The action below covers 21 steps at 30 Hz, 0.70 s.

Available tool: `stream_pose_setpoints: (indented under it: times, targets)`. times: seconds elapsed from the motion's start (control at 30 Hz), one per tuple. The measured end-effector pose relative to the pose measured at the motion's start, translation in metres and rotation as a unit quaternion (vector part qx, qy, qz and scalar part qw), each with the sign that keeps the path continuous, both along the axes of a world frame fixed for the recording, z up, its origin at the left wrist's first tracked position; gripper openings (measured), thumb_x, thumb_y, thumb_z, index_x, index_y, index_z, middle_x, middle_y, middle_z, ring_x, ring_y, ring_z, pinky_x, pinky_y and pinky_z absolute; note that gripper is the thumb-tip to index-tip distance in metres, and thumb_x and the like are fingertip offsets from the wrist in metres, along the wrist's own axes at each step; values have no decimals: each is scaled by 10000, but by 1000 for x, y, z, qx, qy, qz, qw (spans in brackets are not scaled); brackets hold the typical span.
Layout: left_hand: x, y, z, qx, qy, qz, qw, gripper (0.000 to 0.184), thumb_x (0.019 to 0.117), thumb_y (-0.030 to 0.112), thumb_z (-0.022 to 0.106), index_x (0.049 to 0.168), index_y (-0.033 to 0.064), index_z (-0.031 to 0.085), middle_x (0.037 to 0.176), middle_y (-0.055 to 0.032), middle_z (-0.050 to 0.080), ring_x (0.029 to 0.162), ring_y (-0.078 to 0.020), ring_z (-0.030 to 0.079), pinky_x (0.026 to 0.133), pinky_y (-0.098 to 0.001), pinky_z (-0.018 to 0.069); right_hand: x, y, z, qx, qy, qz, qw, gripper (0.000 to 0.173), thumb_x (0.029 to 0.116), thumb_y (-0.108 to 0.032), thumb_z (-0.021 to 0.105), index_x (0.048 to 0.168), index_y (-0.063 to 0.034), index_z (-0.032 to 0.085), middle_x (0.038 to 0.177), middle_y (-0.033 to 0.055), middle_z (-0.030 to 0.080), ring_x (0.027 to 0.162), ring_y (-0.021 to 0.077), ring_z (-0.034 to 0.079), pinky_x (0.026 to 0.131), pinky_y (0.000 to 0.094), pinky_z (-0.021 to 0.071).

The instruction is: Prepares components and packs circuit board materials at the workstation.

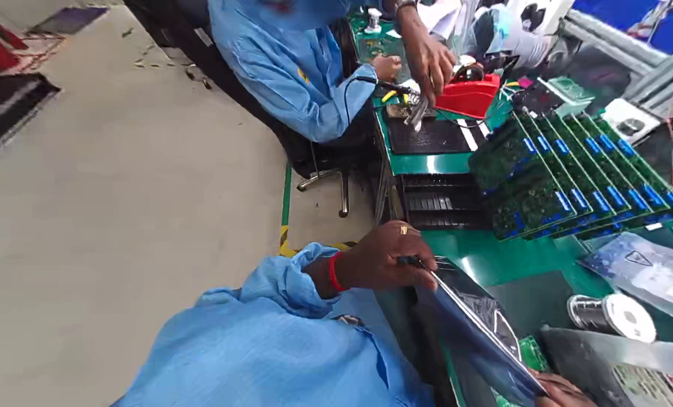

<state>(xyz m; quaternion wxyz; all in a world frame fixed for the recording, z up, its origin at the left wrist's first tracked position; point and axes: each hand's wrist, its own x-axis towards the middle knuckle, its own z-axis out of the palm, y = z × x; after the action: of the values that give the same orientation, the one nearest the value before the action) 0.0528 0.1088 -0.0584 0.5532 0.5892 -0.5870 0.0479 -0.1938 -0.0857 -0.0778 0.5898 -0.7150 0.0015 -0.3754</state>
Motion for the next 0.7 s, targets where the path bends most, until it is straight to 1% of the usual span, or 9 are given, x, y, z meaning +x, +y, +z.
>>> stream_pose_setpoints:
  times: [0.13, 0.2, 0.3, 0.37, 0.47, 0.53, 0.6, 0.67, 0.7]
  targets:
    - [3, 6, -2, -1, 26, -5, 1000, 387, 1025, 384, 610, 1002, 9, 701, 917, -68, 726, 990, -81, 673, 1085, -333, 453, 0, -1, -1, 0, 10, -4, 1000, 166, 993, -243, 691, 1141, -266, 763, 1098, -168, 747, 1067, 12, 685, 980, 200, 538]
    - [7, 7, -2, -10, 60, 4, 998, 379, 1030, 369, 607, 1043, 0, 692, 975, -55, 730, 1037, -62, 665, 1050, -318, 489, 0, -1, -1, 2, 10, -12, 1000, 167, 991, -242, 695, 1140, -261, 768, 1098, -161, 750, 1057, 16, 690, 971, 197, 543]
    - [23, 6, 0, -30, 113, 109, 987, 271, 996, 210, 639, 1023, -52, 703, 1026, -71, 717, 1012, -64, 666, 914, -277, 560, -1, 1, -1, 5, 15, -16, 1000, 176, 982, -243, 704, 1146, -267, 765, 1103, -166, 747, 1061, 12, 688, 963, 189, 546]
    - [43, -1, 5, -9, 129, 204, 970, 197, 990, 107, 610, 1057, -65, 679, 1049, -110, 702, 983, -103, 673, 896, -299, 567, -1, 1, 0, 10, 19, -19, 1000, 177, 978, -239, 709, 1143, -267, 767, 1104, -165, 746, 1059, 12, 688, 956, 185, 548]
    - [83, -21, 14, 128, 118, 298, 938, 206, 1024, 103, 570, 1145, -30, 670, 1118, -173, 692, 1000, -228, 674, 908, -402, 546, -1, 3, 1, 20, 23, -23, 999, 171, 978, -234, 709, 1137, -257, 768, 1102, -160, 748, 1063, 15, 689, 952, 184, 551]
    - [122, -46, 10, 233, 113, 314, 914, 238, 1013, 122, 577, 1168, -14, 696, 1189, -191, 692, 1127, -303, 656, 1005, -497, 497, -1, 4, 2, 25, 25, -26, 999, 169, 974, -232, 714, 1132, -257, 770, 1096, -157, 748, 1055, 16, 690, 945, 185, 555]
    - [155, -72, 3, 344, 118, 310, 878, 309, 1006, 175, 619, 1243, -15, 676, 1286, -226, 654, 1255, -373, 594, 1092, -574, 423, -1, 4, 1, 28, 25, -28, 999, 166, 971, -237, 718, 1127, -264, 769, 1085, -156, 750, 1047, 19, 693, 943, 192, 556]
    - [178, -94, -5, 443, 115, 306, 835, 421, 990, 266, 666, 1292, -27, 646, 1301, -270, 630, 1274, -435, 568, 1083, -644, 405, -1, 4, 2, 29, 26, -29, 999, 164, 971, -241, 720, 1124, -267, 770, 1082, -161, 749, 1047, 17, 691, 949, 194, 555]
    - [185, -103, -9, 484, 109, 302, 814, 458, 984, 309, 679, 1270, -48, 644, 1276, -301, 627, 1251, -469, 570, 1051, -679, 409, -1, 4, 2, 29, 31, -30, 999, 162, 972, -249, 718, 1122, -275, 770, 1083, -168, 748, 1048, 9, 689, 953, 192, 550]
